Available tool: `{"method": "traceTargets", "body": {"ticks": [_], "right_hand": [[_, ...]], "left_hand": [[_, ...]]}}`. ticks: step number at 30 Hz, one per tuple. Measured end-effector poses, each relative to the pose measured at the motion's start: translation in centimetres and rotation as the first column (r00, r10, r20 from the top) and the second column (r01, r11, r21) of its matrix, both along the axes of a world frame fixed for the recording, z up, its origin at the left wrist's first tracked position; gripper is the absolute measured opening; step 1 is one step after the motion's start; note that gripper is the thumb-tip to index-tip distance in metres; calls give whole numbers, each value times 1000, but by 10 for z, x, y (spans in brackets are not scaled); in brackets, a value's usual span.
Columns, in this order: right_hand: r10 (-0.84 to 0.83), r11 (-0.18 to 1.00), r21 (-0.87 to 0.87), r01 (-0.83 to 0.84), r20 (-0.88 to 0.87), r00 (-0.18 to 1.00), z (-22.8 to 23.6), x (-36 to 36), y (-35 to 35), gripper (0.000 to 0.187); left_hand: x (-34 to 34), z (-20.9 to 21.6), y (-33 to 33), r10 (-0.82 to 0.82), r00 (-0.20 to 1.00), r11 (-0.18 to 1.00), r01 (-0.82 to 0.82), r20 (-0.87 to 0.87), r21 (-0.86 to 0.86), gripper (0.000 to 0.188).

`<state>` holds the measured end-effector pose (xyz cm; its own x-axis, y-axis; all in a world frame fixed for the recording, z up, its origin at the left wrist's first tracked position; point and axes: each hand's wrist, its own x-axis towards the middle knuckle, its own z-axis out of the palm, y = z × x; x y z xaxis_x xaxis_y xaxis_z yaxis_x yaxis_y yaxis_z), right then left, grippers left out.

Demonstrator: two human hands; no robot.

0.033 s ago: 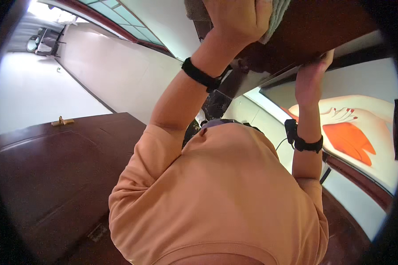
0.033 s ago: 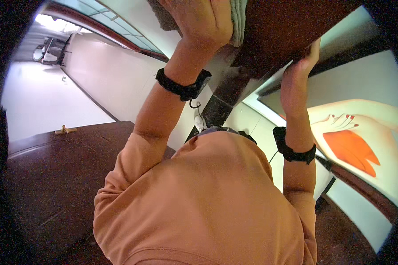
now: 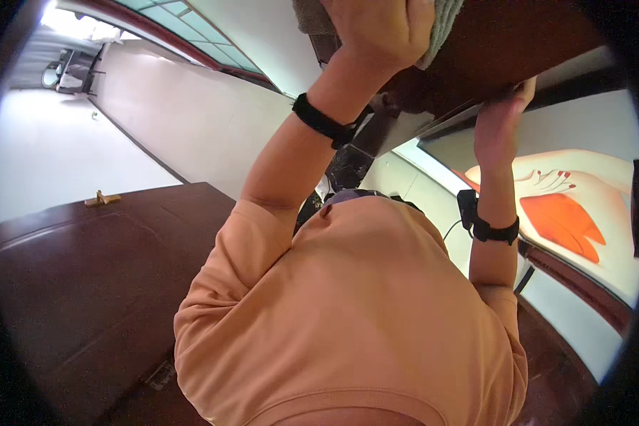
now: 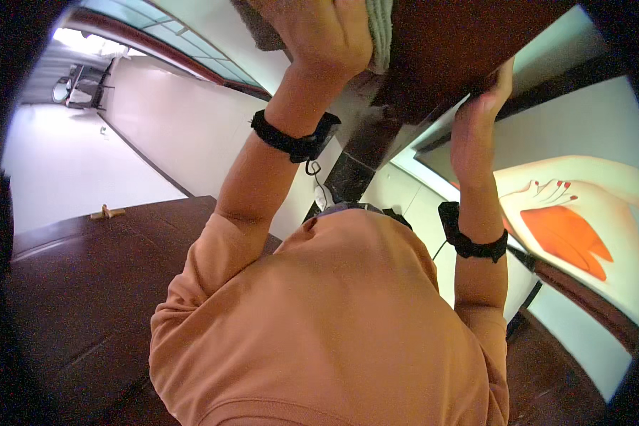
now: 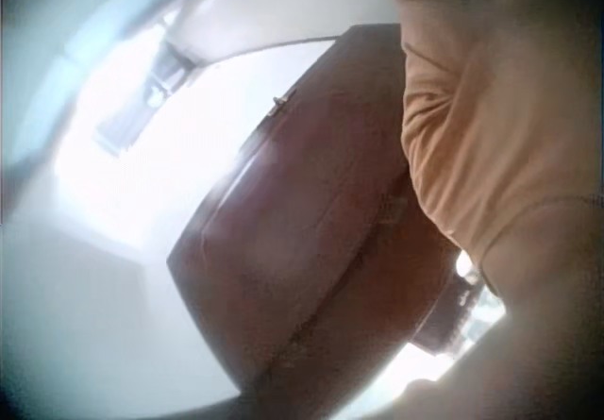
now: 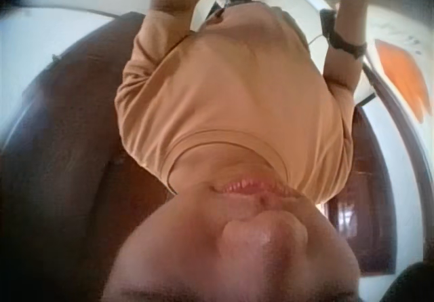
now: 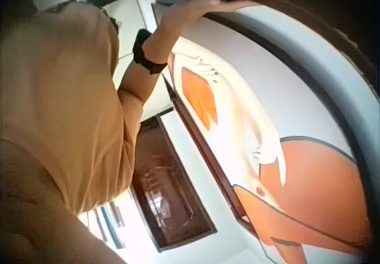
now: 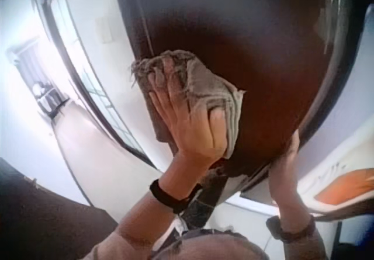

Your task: Cleaning a wooden door and a plastic storage cabinet using a damp cloth.

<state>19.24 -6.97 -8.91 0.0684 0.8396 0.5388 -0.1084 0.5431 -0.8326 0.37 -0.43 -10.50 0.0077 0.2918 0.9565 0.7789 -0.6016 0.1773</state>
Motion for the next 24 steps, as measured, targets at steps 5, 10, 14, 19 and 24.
{"method": "traceTargets", "body": {"ticks": [5,10,14,19,24], "right_hand": [[24,997,70,-23,-20,1000,-4,7,4,85],[2,993,117,-11,74,997,-4,10,1,77],[56,995,77,-58,39,998,-16,29,-17,59],[41,978,-195,-66,-133,990,-47,56,-67,58],[-36,948,-317,-6,-126,991,-62,96,-95,53]], "left_hand": [[5,-58,26,-8,999,1000,7,-37,-24,59],[-4,-201,10,-34,997,998,30,-63,-60,62],[18,-195,-19,-84,984,895,6,-155,-447,67],[50,-100,-16,-138,980,989,130,-143,-65,63],[95,53,-44,169,930,978,-116,-325,176,44]]}}
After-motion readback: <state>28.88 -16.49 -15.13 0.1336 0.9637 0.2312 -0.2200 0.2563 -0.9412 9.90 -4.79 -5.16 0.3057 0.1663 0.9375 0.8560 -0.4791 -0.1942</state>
